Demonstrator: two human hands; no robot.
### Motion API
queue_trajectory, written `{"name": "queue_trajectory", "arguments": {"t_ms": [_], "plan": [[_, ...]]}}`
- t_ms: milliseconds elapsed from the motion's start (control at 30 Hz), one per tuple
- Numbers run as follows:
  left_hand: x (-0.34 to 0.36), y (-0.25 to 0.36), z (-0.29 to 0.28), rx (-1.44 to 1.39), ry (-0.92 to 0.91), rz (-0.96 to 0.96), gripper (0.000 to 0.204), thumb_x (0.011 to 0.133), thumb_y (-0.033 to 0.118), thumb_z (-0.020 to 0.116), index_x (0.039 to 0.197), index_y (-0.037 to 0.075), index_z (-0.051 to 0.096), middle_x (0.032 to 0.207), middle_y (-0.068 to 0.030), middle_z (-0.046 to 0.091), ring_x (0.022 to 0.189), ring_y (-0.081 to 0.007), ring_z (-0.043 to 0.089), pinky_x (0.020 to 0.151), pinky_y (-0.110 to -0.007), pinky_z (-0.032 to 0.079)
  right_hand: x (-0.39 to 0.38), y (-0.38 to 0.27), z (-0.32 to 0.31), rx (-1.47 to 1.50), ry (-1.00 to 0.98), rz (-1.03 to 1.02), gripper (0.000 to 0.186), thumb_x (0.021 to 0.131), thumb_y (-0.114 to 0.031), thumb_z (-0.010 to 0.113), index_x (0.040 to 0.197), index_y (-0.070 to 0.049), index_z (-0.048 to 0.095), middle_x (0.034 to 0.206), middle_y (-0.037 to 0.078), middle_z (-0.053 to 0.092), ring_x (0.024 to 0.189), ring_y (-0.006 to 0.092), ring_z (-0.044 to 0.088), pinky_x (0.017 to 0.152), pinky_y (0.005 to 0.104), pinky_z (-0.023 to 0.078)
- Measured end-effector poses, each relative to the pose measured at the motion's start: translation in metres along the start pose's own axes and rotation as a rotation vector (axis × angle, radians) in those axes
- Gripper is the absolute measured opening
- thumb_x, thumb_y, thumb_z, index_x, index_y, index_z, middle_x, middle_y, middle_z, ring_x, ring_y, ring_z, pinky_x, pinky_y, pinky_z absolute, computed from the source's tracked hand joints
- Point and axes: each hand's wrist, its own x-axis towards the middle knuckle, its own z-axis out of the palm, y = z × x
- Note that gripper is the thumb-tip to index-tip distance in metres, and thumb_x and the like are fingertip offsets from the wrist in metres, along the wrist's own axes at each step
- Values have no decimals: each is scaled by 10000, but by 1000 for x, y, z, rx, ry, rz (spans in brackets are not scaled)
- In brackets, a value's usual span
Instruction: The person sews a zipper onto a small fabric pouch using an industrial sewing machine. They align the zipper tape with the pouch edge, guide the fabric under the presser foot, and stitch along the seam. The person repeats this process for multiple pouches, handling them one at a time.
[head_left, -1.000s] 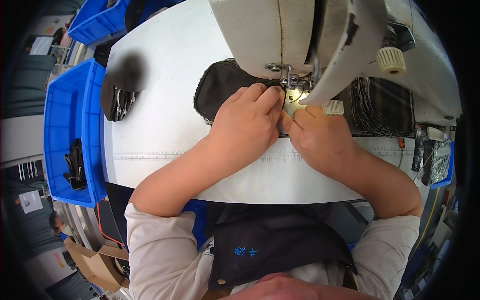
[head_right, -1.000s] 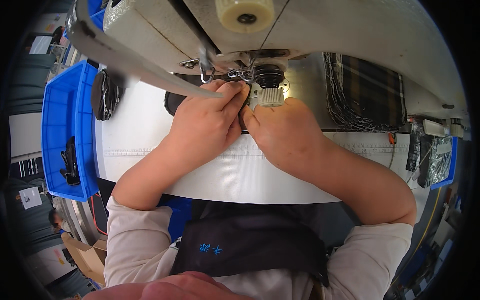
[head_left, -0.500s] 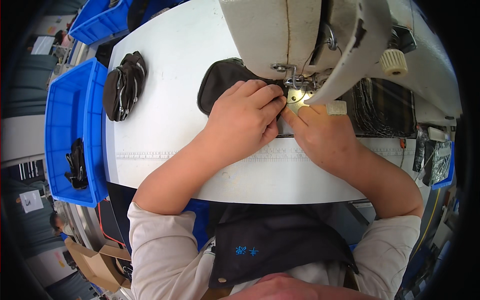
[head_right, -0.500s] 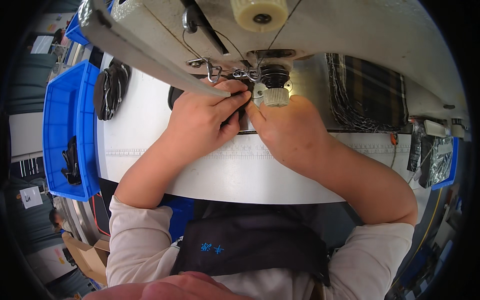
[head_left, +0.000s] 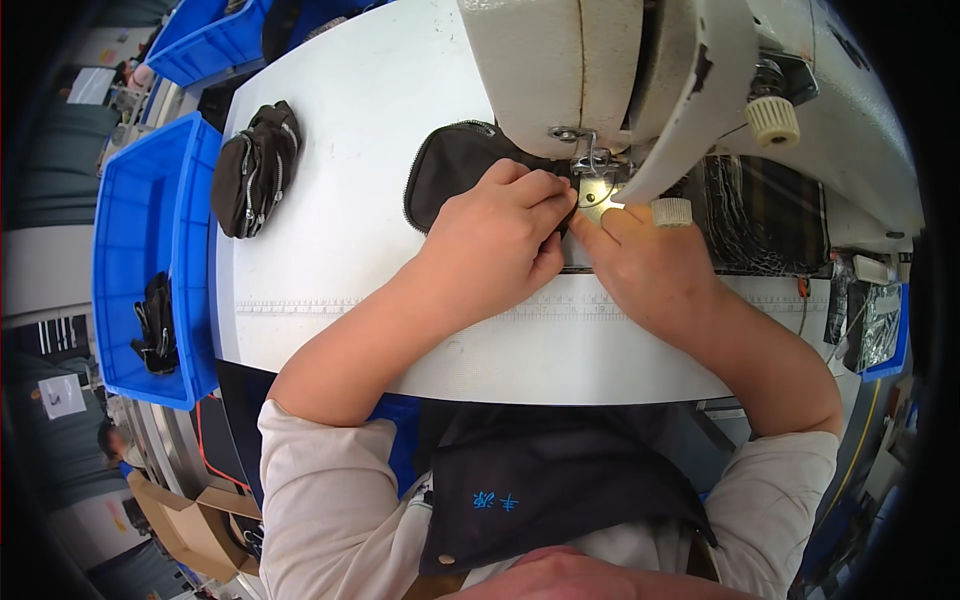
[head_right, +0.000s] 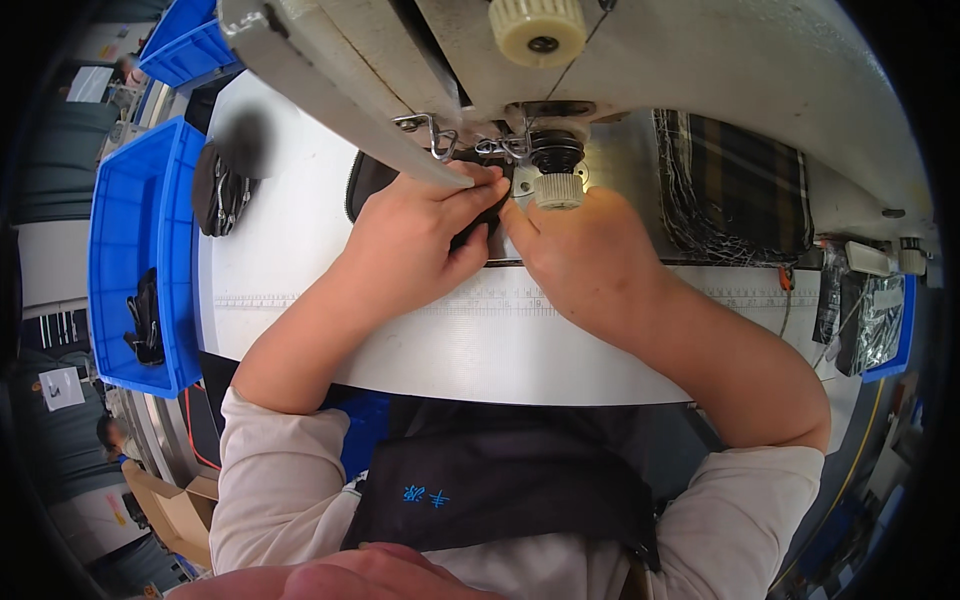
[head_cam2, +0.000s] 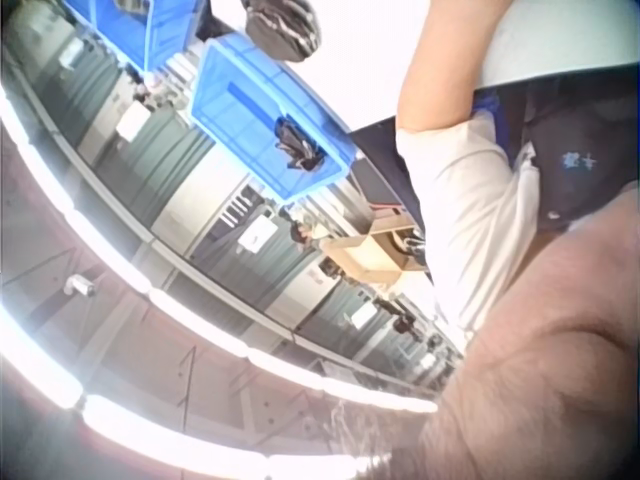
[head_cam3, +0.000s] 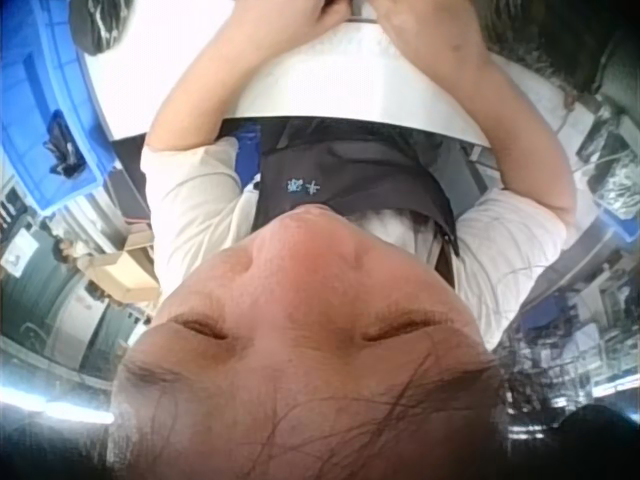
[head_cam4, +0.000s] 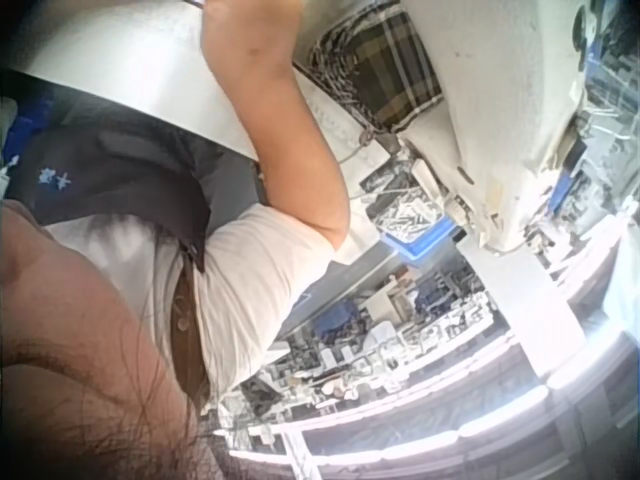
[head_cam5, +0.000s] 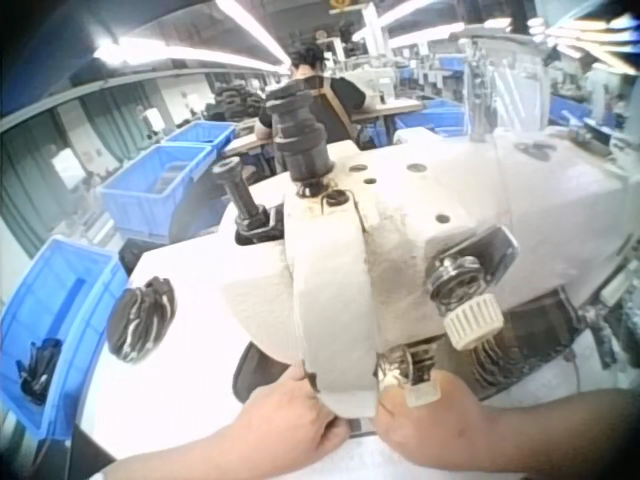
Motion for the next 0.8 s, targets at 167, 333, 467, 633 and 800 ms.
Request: {"name": "queue_trajectory", "arguments": {"t_ms": [167, 333, 467, 633, 800], "plan": [[-1, -2, -1, -31, -36, -48, 381, 795, 141, 743, 1152, 5, 745, 1229, -55, 693, 1115, -267, 635, 850, -356, 601, 0, 1, 2, 16, -21, 57, 324, 757, -92, 713, 1077, -48, 694, 841, 37, 647, 761, 239, 673, 647, 363, 515], [-2, -15, -20, -234, -174, -55, 559, 774, 111, 773, 1316, 28, 661, 1383, -102, 644, 1282, -316, 585, 1040, -403, 530, -3, 0, 0, 92, -51, 28, 349, 768, -111, 723, 1114, -66, 706, 908, 51, 642, 871, 238, 689, 703, 378, 534], [-7, -25, -28, -340, -237, -29, 690, 766, 77, 784, 1424, 58, 577, 1444, -118, 615, 1348, -325, 557, 1094, -422, 492, 2, -9, 2, 195, 85, -104, 357, 784, -103, 696, 1128, -9, 714, 1046, 113, 670, 1065, 272, 680, 775, 383, 543], [-5, -15, -25, -262, -161, -57, 609, 807, 72, 720, 1401, 64, 583, 1336, -125, 668, 1197, -358, 649, 958, -430, 561, -3, -9, 10, 172, 124, -191, 365, 806, -104, 657, 1131, 55, 709, 1243, 173, 678, 1201, 303, 640, 869, 383, 545], [-3, -10, -16, -130, -68, 2, 634, 786, 74, 749, 1394, 89, 571, 1208, -102, 715, 1094, -330, 694, 866, -411, 590, -5, -12, 7, 181, 85, -157, 368, 827, -114, 648, 1149, 54, 712, 1233, 177, 684, 1196, 310, 641, 920, 407, 541]]}}
